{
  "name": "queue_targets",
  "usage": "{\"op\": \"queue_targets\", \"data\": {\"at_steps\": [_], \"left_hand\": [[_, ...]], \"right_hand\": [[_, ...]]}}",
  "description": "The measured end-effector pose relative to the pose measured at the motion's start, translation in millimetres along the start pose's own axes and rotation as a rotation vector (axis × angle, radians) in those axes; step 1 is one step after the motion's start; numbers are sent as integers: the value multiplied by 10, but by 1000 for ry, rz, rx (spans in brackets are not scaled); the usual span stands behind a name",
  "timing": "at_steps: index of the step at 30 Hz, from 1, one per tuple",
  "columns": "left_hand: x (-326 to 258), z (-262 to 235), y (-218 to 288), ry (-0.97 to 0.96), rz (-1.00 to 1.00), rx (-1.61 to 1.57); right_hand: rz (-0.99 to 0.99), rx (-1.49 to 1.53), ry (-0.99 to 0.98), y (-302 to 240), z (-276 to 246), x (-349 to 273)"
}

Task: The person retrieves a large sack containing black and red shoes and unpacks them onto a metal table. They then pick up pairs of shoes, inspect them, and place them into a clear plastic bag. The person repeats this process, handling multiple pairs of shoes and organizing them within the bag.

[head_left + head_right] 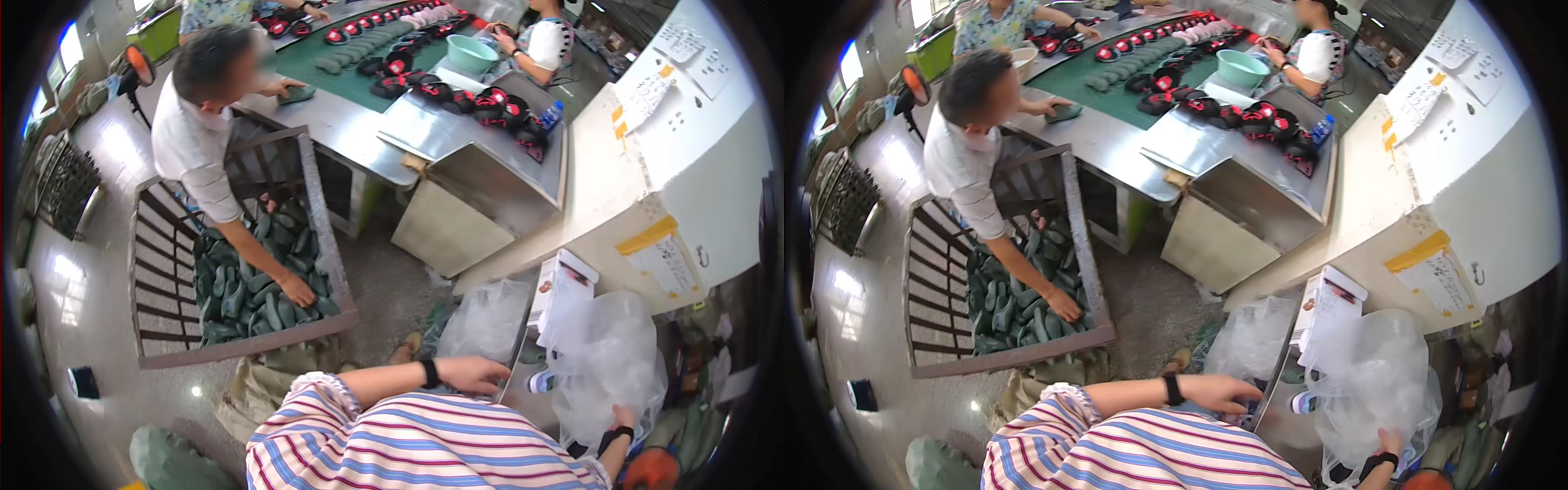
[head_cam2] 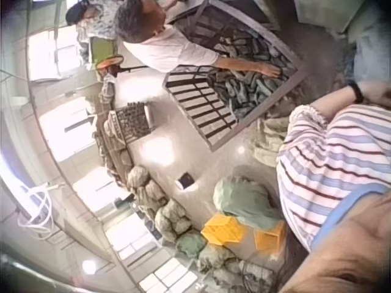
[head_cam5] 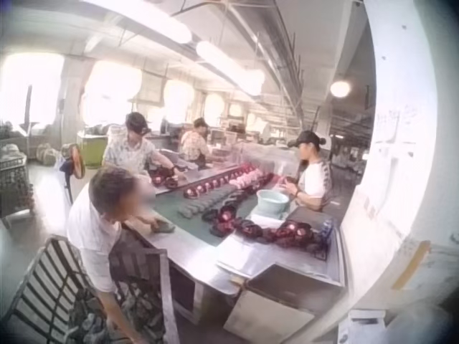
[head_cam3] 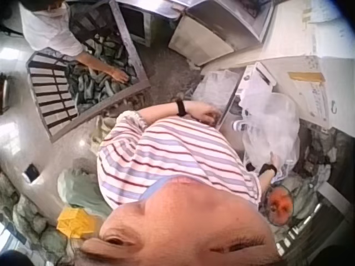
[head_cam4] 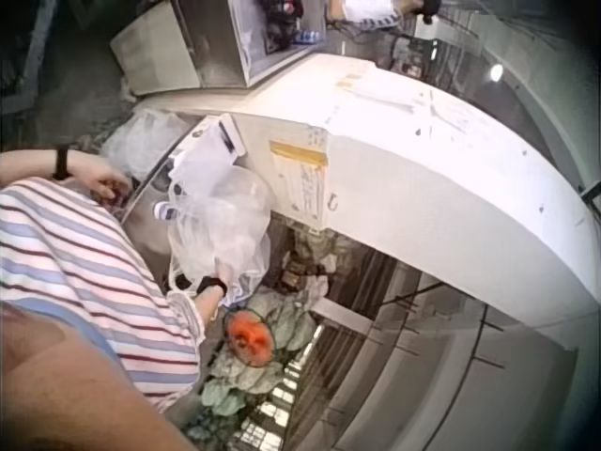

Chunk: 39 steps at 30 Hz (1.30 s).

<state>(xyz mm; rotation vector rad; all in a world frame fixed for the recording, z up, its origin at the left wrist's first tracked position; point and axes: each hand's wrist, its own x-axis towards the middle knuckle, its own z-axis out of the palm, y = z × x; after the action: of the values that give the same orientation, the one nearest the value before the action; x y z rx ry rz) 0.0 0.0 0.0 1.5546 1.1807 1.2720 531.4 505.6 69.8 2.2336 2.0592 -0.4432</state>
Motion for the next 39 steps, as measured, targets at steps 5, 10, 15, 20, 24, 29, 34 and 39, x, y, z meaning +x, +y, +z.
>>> {"op": "queue_targets", "data": {"at_steps": [5, 10, 15, 20, 24, 29, 34, 39], "left_hand": [[-1628, 125, -251, 270, -423, 80], [-2738, 869, -45, 615, -991, 288], [-3272, 2548, -928, 972, -1386, -160], [-2973, 3511, -1218, 1698, -1450, -473], [-2605, 4097, -1221, 2149, -1312, -610], [-2417, 4523, -1070, 1940, -1504, -907], [-2748, 4757, -1038, 2100, -1479, -930], [-3376, 4612, -979, 2063, -1604, -793]], "right_hand": [[-163, -23, -363, -254, -584, -1], [-301, -544, -626, -2007, -179, -1222], [-1306, -661, -1132, -3899, 1291, -3645], [-1964, -602, -959, -4691, 2850, -4573], [-2114, -960, -1151, -4564, 3646, -5187], [-2265, -1369, -1373, -3998, 4605, -5587], [-2214, -1414, -1320, -3658, 5394, -6166], [-2333, -1328, -1217, -3527, 6160, -7001]]}}
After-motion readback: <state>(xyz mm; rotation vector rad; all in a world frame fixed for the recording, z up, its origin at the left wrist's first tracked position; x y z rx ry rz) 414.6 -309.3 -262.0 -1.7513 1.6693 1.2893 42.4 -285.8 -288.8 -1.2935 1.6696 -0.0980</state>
